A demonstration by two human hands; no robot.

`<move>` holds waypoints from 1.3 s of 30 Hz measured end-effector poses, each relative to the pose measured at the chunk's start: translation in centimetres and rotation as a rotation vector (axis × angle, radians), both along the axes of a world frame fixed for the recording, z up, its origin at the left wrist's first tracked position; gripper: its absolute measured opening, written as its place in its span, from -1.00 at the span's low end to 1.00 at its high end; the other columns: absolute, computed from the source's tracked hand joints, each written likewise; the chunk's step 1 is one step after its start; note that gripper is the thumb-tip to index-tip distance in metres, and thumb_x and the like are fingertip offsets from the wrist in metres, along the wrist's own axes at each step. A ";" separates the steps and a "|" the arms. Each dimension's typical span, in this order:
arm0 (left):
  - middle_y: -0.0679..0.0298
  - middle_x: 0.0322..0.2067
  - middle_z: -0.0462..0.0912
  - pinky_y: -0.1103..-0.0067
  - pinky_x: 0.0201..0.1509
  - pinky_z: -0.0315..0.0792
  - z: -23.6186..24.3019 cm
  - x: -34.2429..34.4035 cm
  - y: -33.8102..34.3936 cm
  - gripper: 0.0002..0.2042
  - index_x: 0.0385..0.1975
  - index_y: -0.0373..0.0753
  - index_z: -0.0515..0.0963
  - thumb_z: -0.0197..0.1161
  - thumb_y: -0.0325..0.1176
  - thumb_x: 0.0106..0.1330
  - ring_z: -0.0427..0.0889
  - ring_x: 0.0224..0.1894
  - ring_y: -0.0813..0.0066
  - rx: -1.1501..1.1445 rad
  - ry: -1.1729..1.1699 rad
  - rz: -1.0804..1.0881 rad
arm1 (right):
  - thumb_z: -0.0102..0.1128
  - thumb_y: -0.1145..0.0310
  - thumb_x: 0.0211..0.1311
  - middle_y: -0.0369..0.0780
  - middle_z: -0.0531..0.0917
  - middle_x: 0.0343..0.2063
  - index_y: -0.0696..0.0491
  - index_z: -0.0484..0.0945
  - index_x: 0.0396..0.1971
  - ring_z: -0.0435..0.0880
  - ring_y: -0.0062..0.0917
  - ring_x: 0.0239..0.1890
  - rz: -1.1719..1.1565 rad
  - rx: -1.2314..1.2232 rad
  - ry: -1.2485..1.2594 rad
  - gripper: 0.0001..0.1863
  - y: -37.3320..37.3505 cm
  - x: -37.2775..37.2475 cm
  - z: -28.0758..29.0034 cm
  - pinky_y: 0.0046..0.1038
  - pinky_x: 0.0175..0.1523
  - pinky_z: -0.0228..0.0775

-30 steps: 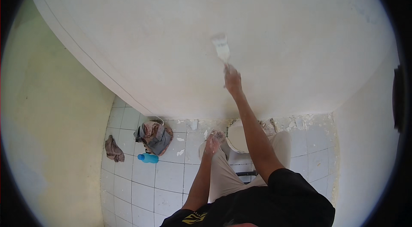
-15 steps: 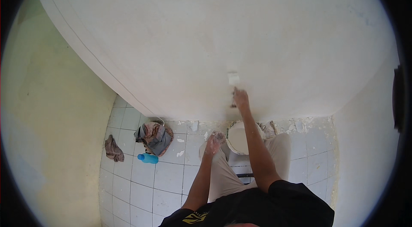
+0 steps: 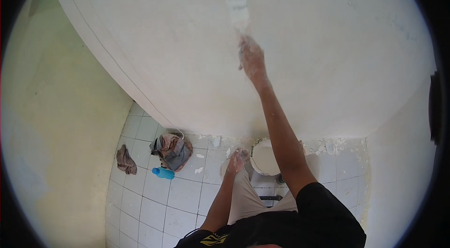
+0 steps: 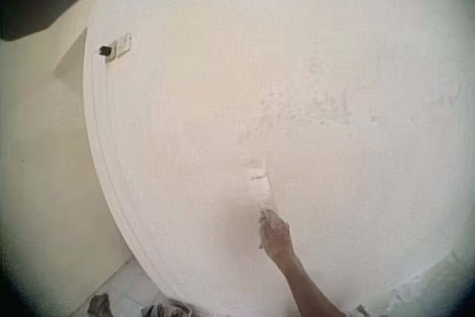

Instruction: The recorder uses a paintbrush and a putty knife to apply white patching compound from a bucket onto a wall surface.

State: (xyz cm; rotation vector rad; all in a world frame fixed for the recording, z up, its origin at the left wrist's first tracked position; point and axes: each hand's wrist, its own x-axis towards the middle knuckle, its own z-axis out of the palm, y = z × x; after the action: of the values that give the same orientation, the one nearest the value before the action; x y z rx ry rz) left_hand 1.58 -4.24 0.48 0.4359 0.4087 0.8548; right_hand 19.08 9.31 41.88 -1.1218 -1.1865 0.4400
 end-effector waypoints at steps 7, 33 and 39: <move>0.27 -0.20 0.58 0.31 0.04 0.35 0.8 -0.3 -0.3 -0.77 -0.15 -0.07 0.46 0.05 -0.16 0.28 0.54 -0.11 0.36 -0.013 -0.009 0.051 | -0.25 0.09 0.36 -0.05 0.59 -0.30 0.12 0.44 -0.09 0.59 -0.19 -0.32 -0.331 -0.401 -0.278 -0.57 2.6 -0.6 -21.6 -0.20 -0.24 0.46; 0.28 -0.23 0.58 0.37 0.04 0.35 2.6 -0.6 -0.8 -0.83 -0.24 -0.09 0.48 0.09 -0.20 0.27 0.53 -0.12 0.40 -0.090 -0.040 0.052 | -0.20 0.14 0.35 -0.21 0.45 -0.60 0.20 0.42 -0.27 0.47 -0.54 -0.68 0.031 0.003 0.095 -0.61 -2.8 -4.1 8.0 -0.53 -0.66 0.45; 0.30 -0.23 0.58 0.37 0.04 0.35 2.3 -0.2 -0.7 -0.83 -0.23 -0.09 0.48 0.09 -0.21 0.28 0.52 -0.11 0.42 -0.051 -0.058 0.032 | -0.22 0.21 0.37 -0.08 0.52 -0.51 0.15 0.42 -0.10 0.55 -0.28 -0.56 -0.036 -0.147 0.031 -0.65 2.5 -0.6 -2.3 -0.32 -0.53 0.44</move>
State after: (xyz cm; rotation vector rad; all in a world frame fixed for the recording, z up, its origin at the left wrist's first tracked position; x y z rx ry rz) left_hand 1.39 -4.94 2.81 0.3574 0.3841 0.8837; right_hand 18.48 11.85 39.56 -1.2570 -1.1190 0.5217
